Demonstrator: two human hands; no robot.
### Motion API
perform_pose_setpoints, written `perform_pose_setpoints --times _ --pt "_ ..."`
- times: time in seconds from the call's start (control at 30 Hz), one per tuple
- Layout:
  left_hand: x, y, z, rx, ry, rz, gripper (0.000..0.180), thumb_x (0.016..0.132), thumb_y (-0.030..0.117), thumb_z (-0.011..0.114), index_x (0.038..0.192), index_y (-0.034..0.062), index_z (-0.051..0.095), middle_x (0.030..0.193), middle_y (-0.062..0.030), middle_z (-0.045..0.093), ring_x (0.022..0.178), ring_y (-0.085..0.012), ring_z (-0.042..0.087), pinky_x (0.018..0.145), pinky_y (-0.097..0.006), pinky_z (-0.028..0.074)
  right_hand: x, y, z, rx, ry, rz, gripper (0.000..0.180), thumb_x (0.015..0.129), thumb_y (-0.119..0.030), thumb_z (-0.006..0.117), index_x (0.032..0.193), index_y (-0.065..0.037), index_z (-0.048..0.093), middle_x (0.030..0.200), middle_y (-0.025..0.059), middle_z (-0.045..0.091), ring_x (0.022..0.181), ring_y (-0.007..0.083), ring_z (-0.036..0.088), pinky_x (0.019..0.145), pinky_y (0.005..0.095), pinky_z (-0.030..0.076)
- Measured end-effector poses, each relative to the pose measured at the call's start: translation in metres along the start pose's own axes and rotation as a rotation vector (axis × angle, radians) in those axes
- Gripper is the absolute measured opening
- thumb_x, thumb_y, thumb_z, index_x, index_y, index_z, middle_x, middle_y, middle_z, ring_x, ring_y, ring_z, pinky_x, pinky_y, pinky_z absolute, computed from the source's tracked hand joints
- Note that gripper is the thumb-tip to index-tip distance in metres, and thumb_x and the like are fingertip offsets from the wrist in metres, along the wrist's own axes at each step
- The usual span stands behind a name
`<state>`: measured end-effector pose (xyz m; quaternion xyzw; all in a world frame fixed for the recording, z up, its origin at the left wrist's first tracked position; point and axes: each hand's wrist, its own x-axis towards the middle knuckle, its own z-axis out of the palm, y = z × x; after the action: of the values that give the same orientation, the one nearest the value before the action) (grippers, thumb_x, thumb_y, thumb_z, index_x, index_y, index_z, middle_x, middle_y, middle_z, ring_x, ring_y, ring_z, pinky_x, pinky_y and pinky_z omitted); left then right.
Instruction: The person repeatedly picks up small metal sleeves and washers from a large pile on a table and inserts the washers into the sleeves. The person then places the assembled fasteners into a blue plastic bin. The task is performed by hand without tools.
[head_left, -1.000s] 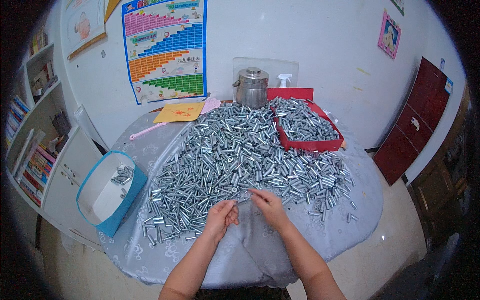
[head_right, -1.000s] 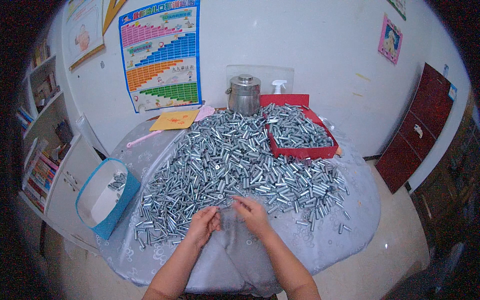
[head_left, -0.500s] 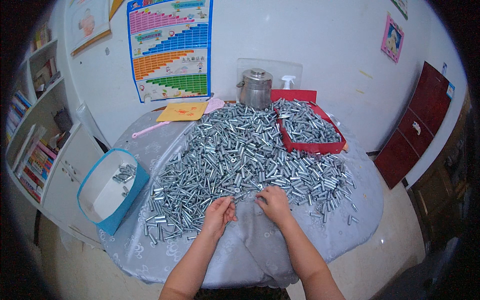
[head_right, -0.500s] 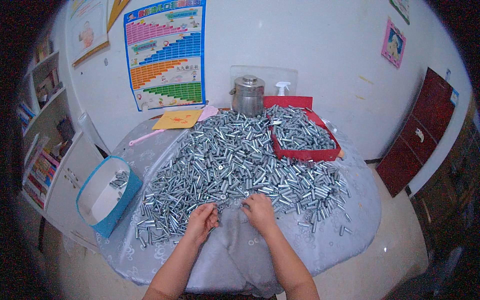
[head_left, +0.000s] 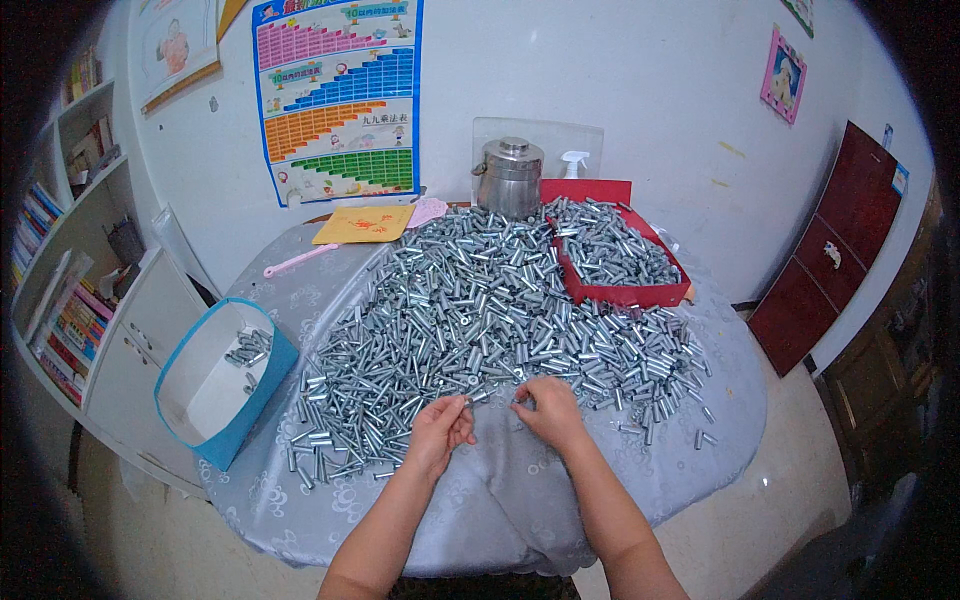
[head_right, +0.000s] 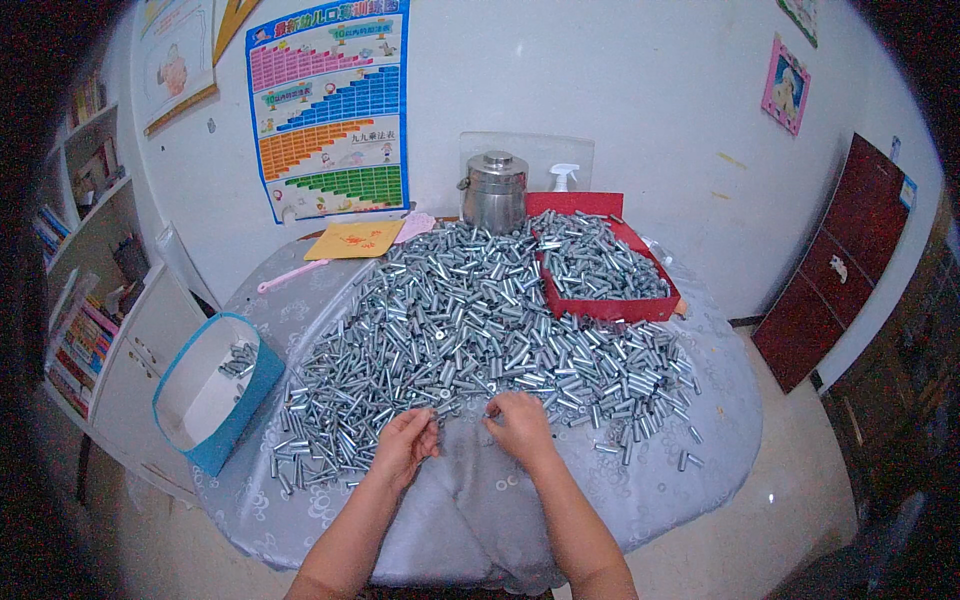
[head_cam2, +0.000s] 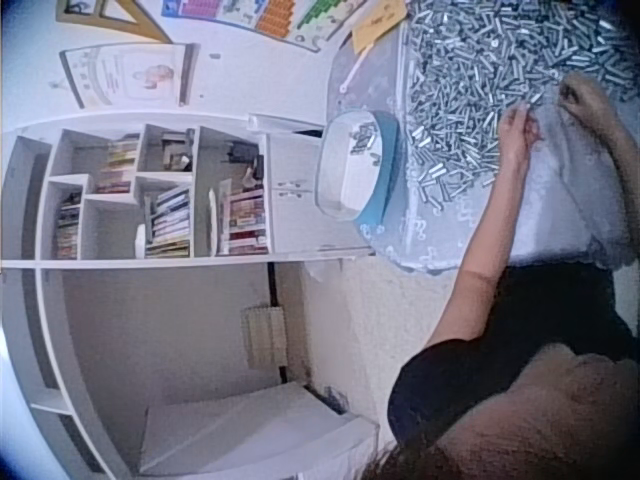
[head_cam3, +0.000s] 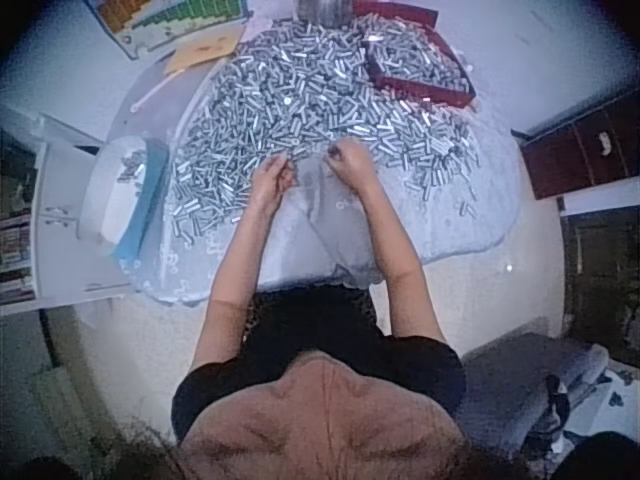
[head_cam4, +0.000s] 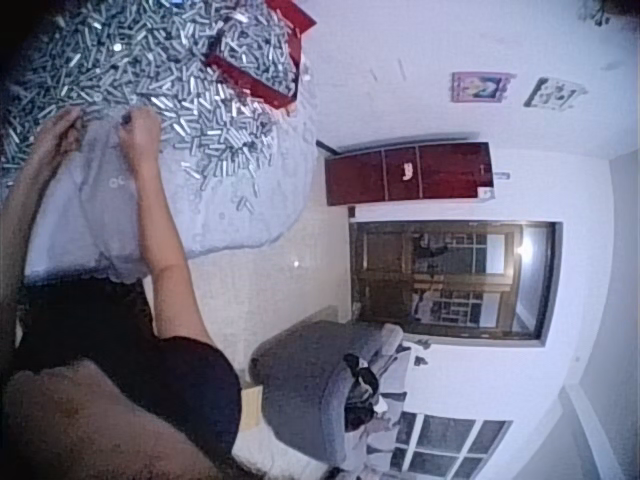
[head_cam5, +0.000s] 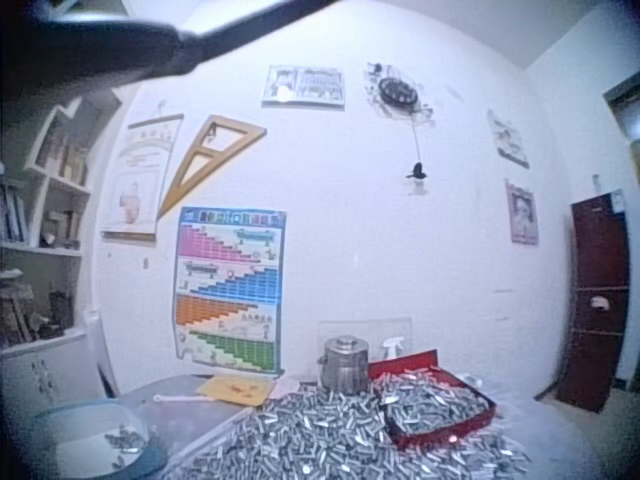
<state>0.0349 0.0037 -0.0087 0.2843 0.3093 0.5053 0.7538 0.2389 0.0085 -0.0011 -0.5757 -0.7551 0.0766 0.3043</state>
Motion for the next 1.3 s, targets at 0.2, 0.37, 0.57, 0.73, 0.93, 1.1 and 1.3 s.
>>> perform_pose_setpoints --times 0.2,0.37,0.57,0.73,0.93,1.1,1.3 --pt "0.000 -0.001 0.000 0.000 0.001 0.004 0.016 0.087 0.015 0.051 0.092 0.0002 0.054 0.070 -0.0056 0.055 0.052 -0.0109 0.050 0.050 -0.028 0.049 -0.002 0.000 -0.001 0.129 -0.029 0.038 0.016 0.066 -0.017 0.066 0.076 -0.007 0.058 0.078 0.0059 0.060 0.078 0.0255 0.055 0.073 0.0368 0.040" --pt "0.001 -0.002 -0.002 -0.005 -0.020 0.006 0.015 0.086 0.015 0.053 0.091 0.0011 0.055 0.071 -0.0040 0.057 0.054 -0.0113 0.054 0.049 -0.027 0.049 -0.003 0.000 -0.002 0.322 -0.044 0.138 0.017 0.065 -0.015 0.069 0.078 -0.007 0.059 0.081 0.0053 0.060 0.077 0.0208 0.056 0.074 0.0319 0.041" --pt "0.001 -0.003 0.000 0.022 -0.020 -0.003 0.015 0.086 0.016 0.053 0.088 0.0010 0.055 0.069 -0.0052 0.056 0.052 -0.0107 0.051 0.049 -0.028 0.049 -0.004 -0.012 -0.008 0.689 0.033 0.195 0.024 0.066 -0.013 0.072 0.088 -0.008 0.064 0.086 0.0032 0.061 0.081 0.0141 0.056 0.075 0.0262 0.042" --pt "0.000 -0.002 0.002 0.095 -0.023 -0.047 0.016 0.085 0.017 0.054 0.087 0.0013 0.056 0.067 -0.0044 0.056 0.052 -0.0112 0.051 0.048 -0.027 0.049 -0.004 -0.014 -0.005 0.792 0.053 0.172 0.026 0.064 -0.010 0.074 0.087 -0.006 0.065 0.086 0.0014 0.061 0.080 0.0108 0.053 0.075 0.0244 0.041" --pt "0.000 -0.005 0.001 0.123 -0.030 -0.059 0.016 0.085 0.016 0.054 0.086 0.0007 0.056 0.066 -0.0051 0.055 0.050 -0.0110 0.050 0.048 -0.028 0.049 -0.005 -0.016 -0.004 0.726 0.026 0.067 0.023 0.064 -0.008 0.073 0.084 -0.004 0.065 0.079 0.0028 0.060 0.073 0.0116 0.054 0.070 0.0245 0.042" --pt "-0.004 -0.002 0.007 0.209 -0.016 -0.018 0.017 0.085 0.018 0.055 0.085 0.0007 0.057 0.063 -0.0031 0.053 0.048 -0.0103 0.048 0.048 -0.028 0.048 -0.007 -0.019 -0.006 0.761 -0.052 0.157 0.017 0.066 -0.008 0.072 0.080 -0.003 0.063 0.073 0.0015 0.058 0.069 0.0093 0.053 0.065 0.0227 0.042" --pt "-0.003 -0.005 0.008 0.248 -0.041 0.063 0.017 0.085 0.015 0.054 0.087 -0.0016 0.056 0.062 -0.0044 0.053 0.047 -0.0102 0.047 0.046 -0.030 0.050 -0.008 -0.021 -0.005 0.824 -0.145 0.265 0.017 0.076 -0.018 0.065 0.075 -0.002 0.062 0.066 0.0013 0.057 0.061 0.0087 0.052 0.057 0.0223 0.041"
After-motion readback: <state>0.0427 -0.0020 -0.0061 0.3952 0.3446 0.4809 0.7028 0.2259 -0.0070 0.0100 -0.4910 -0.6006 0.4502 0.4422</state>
